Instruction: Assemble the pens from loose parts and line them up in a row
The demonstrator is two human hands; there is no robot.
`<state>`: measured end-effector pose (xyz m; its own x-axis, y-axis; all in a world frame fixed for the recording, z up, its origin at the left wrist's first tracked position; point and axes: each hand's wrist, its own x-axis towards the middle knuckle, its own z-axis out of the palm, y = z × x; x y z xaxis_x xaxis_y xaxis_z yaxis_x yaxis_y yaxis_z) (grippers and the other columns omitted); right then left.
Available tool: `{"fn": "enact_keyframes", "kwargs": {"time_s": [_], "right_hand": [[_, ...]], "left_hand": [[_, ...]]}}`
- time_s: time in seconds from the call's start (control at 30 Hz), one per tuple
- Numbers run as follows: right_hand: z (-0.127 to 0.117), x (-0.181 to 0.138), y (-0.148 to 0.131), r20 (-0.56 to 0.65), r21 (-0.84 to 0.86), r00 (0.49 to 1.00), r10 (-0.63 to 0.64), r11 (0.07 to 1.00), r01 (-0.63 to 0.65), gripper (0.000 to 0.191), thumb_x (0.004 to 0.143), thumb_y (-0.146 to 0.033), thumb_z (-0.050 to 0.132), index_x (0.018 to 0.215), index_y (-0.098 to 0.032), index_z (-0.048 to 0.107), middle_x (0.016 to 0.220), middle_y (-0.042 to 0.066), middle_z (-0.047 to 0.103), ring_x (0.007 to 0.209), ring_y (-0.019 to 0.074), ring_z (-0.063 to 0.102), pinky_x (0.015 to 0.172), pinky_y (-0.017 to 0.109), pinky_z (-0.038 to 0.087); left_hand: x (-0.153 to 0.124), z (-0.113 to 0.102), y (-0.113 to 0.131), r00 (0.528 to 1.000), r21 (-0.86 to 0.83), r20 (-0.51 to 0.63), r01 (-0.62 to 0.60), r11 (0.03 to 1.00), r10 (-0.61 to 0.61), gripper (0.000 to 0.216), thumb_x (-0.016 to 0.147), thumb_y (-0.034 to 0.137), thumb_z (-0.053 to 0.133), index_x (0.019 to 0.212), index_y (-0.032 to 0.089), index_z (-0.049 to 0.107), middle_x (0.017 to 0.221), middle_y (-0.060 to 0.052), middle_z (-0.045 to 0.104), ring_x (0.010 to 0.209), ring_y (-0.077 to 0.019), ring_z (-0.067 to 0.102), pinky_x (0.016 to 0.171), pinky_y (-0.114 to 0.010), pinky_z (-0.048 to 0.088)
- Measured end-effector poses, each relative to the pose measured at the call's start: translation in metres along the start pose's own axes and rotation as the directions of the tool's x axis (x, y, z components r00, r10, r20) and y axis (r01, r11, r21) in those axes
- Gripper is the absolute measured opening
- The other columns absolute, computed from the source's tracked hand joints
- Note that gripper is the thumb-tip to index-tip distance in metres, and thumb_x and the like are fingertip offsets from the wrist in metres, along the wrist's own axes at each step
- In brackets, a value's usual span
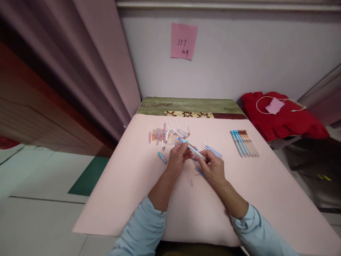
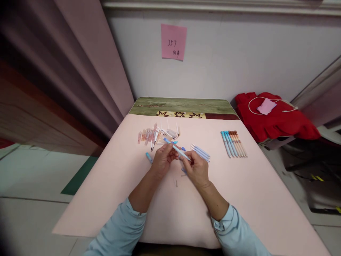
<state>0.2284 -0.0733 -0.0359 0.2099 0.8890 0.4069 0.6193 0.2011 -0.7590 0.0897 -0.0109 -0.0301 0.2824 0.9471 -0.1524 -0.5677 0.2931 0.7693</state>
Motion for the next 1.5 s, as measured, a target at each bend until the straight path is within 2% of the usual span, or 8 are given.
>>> {"fn": "enact_keyframes", "kwargs": {"time_s": [0.1, 0.23, 0.47, 0.9, 1.07, 1.2, 1.37, 1.5], "right_hand": [[-0.0005, 0.0002, -0.0008, -0.03, 0.003, 0.999, 0.011, 1.0, -0.011, 0.027, 0.088, -0.046, 0.063, 0.085, -0.019, 0.067, 0.063, -0.002, 0.063, 0.05, 0.0098, 0.05, 0.05, 0.021, 0.04], [-0.0014, -0.0003, 0.0009, -0.022, -0.021, 1.0, -0.01, 1.0, 0.01, 0.028, 0.089, -0.045, 0.062, 0.081, -0.019, 0.068, 0.06, -0.003, 0.061, 0.049, 0.0092, 0.049, 0.05, 0.021, 0.039], [-0.0044, -0.0022, 0.0021, 0.089, 0.05, 0.994, 0.065, 0.996, -0.069, 0.032, 0.094, -0.045, 0.053, 0.079, -0.02, 0.067, 0.057, -0.002, 0.062, 0.047, 0.0104, 0.056, 0.049, 0.021, 0.042], [-0.0067, 0.0007, -0.0002, 0.188, 0.022, 0.982, 0.021, 0.999, -0.025, 0.044, 0.1, -0.044, 0.04, 0.07, -0.021, 0.063, 0.054, -0.001, 0.063, 0.049, 0.0114, 0.057, 0.054, 0.021, 0.041], [-0.0047, 0.0003, 0.0033, 0.218, 0.076, 0.975, 0.045, 0.995, -0.063, 0.038, 0.098, -0.046, 0.045, 0.083, -0.021, 0.07, 0.058, -0.002, 0.064, 0.052, 0.0119, 0.059, 0.056, 0.021, 0.043], [-0.0044, 0.0, 0.0046, 0.132, 0.089, 0.987, 0.092, 0.991, -0.104, 0.033, 0.096, -0.046, 0.049, 0.104, -0.02, 0.069, 0.069, 0.0, 0.067, 0.057, 0.0133, 0.062, 0.058, 0.022, 0.046], [-0.0049, 0.0, 0.003, 0.13, 0.147, 0.987, 0.091, 0.983, -0.11, 0.035, 0.097, -0.043, 0.046, 0.09, -0.019, 0.07, 0.064, 0.0, 0.062, 0.054, 0.0125, 0.058, 0.056, 0.023, 0.045], [-0.0018, 0.0, 0.0003, 0.168, 0.137, 0.985, 0.031, 0.989, -0.054, 0.027, 0.09, -0.043, 0.059, 0.091, -0.019, 0.071, 0.06, -0.003, 0.055, 0.053, 0.0106, 0.049, 0.053, 0.022, 0.039]], "left_hand": [[-0.0003, 0.001, 0.0004, 0.999, -0.032, -0.035, 0.007, 0.999, -0.008, 0.046, 0.074, 0.054, 0.074, 0.086, 0.01, 0.07, 0.08, -0.008, 0.071, 0.058, -0.0113, 0.061, 0.055, -0.025, 0.052], [-0.0014, 0.0012, 0.0022, 1.0, 0.026, -0.003, 0.006, 1.0, -0.006, 0.034, 0.067, 0.037, 0.083, 0.084, 0.01, 0.07, 0.068, -0.004, 0.067, 0.055, -0.0095, 0.058, 0.055, -0.023, 0.049], [-0.0022, 0.0003, 0.0034, 1.0, 0.077, -0.009, 0.012, 0.997, -0.011, 0.03, 0.066, 0.034, 0.082, 0.079, 0.01, 0.07, 0.061, -0.003, 0.064, 0.053, -0.0105, 0.058, 0.054, -0.023, 0.048], [-0.0034, -0.0001, 0.0051, 1.0, 0.125, 0.03, -0.003, 0.992, 0.0, 0.027, 0.069, 0.034, 0.08, 0.08, 0.011, 0.071, 0.064, -0.004, 0.066, 0.055, -0.0107, 0.059, 0.054, -0.022, 0.048], [-0.001, -0.0008, 0.0031, 0.999, 0.114, -0.018, -0.026, 0.993, 0.028, 0.028, 0.07, 0.036, 0.079, 0.079, 0.011, 0.069, 0.061, -0.002, 0.064, 0.054, -0.0098, 0.058, 0.055, -0.022, 0.047], [0.0017, -0.0029, 0.0024, 0.995, 0.099, -0.078, -0.056, 0.993, 0.064, 0.027, 0.07, 0.036, 0.079, 0.077, 0.013, 0.066, 0.06, -0.001, 0.063, 0.054, -0.009, 0.057, 0.054, -0.021, 0.046], [0.0016, -0.0016, 0.0031, 0.993, 0.113, -0.082, -0.069, 0.991, 0.079, 0.027, 0.07, 0.035, 0.079, 0.075, 0.014, 0.063, 0.061, 0.0, 0.063, 0.051, -0.008, 0.055, 0.051, -0.02, 0.044], [0.0006, -0.0002, 0.0022, 0.995, 0.154, -0.041, -0.081, 0.985, 0.089, 0.026, 0.07, 0.035, 0.078, 0.074, 0.015, 0.062, 0.06, 0.001, 0.063, 0.05, -0.0085, 0.055, 0.052, -0.021, 0.046]]}}
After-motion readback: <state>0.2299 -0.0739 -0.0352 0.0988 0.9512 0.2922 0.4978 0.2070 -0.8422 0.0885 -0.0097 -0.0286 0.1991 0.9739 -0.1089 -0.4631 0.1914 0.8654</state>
